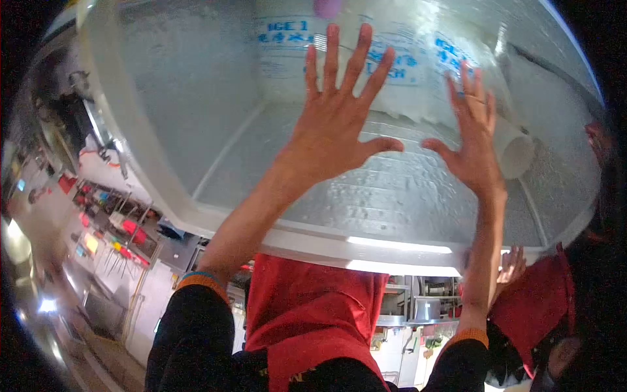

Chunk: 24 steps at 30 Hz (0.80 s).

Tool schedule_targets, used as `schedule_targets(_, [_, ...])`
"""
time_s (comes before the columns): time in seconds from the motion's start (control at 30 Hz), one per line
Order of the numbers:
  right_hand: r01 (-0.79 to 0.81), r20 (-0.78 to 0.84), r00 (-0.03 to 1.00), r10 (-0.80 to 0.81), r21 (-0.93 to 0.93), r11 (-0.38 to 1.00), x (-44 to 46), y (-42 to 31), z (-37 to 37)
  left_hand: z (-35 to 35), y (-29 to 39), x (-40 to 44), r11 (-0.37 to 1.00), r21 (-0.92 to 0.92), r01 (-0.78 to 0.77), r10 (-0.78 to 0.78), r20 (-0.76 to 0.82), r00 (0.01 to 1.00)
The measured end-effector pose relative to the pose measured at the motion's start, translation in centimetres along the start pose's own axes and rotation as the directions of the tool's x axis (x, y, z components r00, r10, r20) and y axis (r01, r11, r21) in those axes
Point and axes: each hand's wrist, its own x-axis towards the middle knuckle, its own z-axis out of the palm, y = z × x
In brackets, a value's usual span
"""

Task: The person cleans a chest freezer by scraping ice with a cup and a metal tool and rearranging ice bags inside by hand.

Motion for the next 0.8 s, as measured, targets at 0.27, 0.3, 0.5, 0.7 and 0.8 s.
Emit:
schedule_targets(0.27, [0.144,0.375,0.834,-0.405,0.561,0.816,-1.9,-4.9,0.6,1.9,3.3,-0.5,0.795,-0.541,-0.275,0.36,0.055,0.931])
schedule_targets(0.3, [0.107,0.446,0.775,-0.449,0.606,0.788,-2.0,-5.6,0.4,1.9,3.6,-0.8,0.774,-0.608,-0.177,0.335,0.156,0.929])
schedule_targets(0.5, [0.157,0.364,0.756,-0.544,0.705,0.691,-1.8,-6.2,1.3,1.9,3.3,-0.7,0.727,-0.687,0.015,0.284,0.32,0.904])
schedule_targets(0.7, [0.115,0.276,0.771,-0.574,0.826,0.552,-1.9,-5.8,2.6,1.9,3.5,-0.5,0.772,-0.62,0.137,0.203,0.446,0.872])
schedule_targets(0.8, [0.048,0.361,0.754,-0.549,0.803,0.594,-1.8,-5.8,2.7,1.5,3.3,-0.3,0.779,-0.603,0.172,0.152,0.448,0.881])
